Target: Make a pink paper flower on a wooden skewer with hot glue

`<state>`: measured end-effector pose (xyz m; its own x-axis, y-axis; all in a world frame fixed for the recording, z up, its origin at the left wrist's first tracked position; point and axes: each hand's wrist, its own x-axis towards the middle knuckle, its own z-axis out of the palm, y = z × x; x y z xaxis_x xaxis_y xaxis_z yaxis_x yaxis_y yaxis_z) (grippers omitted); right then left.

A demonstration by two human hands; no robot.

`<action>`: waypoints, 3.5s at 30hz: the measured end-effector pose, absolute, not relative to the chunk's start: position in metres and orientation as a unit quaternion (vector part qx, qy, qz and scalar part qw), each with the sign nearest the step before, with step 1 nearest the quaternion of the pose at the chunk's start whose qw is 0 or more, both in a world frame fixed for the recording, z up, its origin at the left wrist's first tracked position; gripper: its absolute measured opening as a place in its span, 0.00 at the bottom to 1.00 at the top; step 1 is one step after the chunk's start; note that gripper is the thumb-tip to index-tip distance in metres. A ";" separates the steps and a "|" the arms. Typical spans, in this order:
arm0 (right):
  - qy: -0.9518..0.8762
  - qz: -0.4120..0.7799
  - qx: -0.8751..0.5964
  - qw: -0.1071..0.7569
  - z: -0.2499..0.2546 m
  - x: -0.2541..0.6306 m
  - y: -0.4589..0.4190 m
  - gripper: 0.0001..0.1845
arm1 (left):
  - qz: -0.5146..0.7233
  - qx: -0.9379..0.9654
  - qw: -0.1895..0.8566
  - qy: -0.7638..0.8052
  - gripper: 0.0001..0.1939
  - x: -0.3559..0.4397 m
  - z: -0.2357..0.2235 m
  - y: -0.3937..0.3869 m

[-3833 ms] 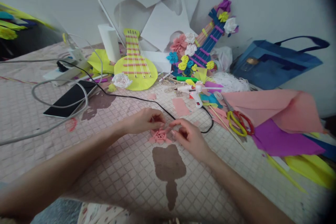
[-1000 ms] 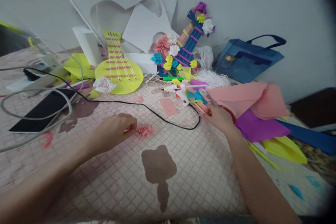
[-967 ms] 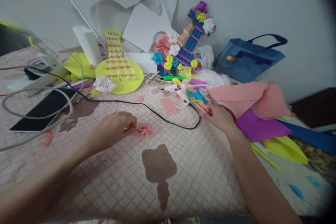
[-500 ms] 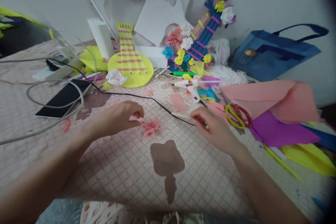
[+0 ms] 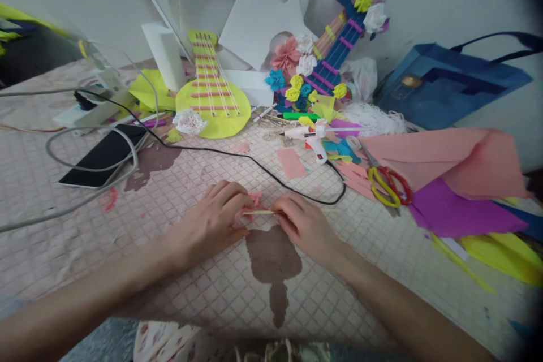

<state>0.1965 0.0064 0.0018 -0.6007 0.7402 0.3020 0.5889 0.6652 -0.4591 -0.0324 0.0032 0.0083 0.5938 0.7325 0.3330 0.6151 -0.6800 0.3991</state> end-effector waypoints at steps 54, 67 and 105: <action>-0.887 0.144 -0.366 0.243 -0.009 0.190 0.002 0.06 | 0.252 0.876 -0.060 0.407 0.06 -0.012 -0.002 -0.013; -0.889 0.135 -0.364 0.242 -0.009 0.189 0.002 0.06 | 0.240 0.872 -0.077 0.420 0.05 -0.009 -0.002 -0.014; -0.889 0.142 -0.367 0.235 -0.010 0.188 0.002 0.06 | 0.231 0.870 -0.072 0.430 0.06 -0.010 0.001 -0.017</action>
<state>0.1884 0.0018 -0.0105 -0.6199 0.7191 0.3140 0.5856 0.6903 -0.4250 -0.0099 -0.0171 0.0005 0.5238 0.7144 0.4640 0.7813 -0.6200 0.0725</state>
